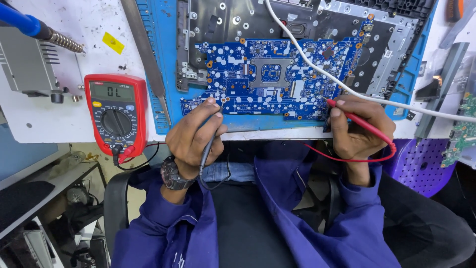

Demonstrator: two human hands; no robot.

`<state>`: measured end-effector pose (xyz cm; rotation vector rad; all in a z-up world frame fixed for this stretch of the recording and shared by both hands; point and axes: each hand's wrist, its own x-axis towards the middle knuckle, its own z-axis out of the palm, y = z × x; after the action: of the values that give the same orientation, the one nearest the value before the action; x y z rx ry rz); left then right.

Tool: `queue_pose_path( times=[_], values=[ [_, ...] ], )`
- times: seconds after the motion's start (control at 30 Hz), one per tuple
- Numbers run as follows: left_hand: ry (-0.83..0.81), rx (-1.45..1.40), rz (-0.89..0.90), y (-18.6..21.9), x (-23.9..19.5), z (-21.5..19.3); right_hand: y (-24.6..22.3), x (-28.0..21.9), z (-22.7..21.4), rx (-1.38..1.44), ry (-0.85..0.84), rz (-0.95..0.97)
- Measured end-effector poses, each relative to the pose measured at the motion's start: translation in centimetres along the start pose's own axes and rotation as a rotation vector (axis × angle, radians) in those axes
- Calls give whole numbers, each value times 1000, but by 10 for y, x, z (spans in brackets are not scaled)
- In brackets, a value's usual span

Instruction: The person uses a digital multimeter to test various points on a blue circuit board. They hold the multimeter probes in both hands and touch them to different components and solder points on the board while observing the readings on the multimeter display.

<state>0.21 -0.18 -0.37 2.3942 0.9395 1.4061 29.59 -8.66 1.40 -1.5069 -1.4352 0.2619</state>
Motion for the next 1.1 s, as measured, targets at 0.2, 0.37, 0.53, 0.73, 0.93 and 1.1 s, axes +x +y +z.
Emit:
queue_pose_path(
  times=[0.2, 0.37, 0.53, 0.73, 0.93, 1.1],
  values=[
    [-3, -2, -17, 1, -3, 1, -1, 0, -2, -22, -11, 25],
    [-2, -9, -9, 0, -3, 1, 1, 2, -1, 27, -40, -21],
    [-3, -6, 0, -1, -4, 0, 4, 2, 1, 29, -30, -37],
    [238, 14, 28, -3, 1, 15, 18, 12, 1, 164, 17, -189],
    [233, 33, 32, -3, 1, 14, 15, 15, 2, 194, 35, -179],
    [210, 60, 13, -2, -1, 14, 10, 15, 2, 224, 67, -52]
  ],
)
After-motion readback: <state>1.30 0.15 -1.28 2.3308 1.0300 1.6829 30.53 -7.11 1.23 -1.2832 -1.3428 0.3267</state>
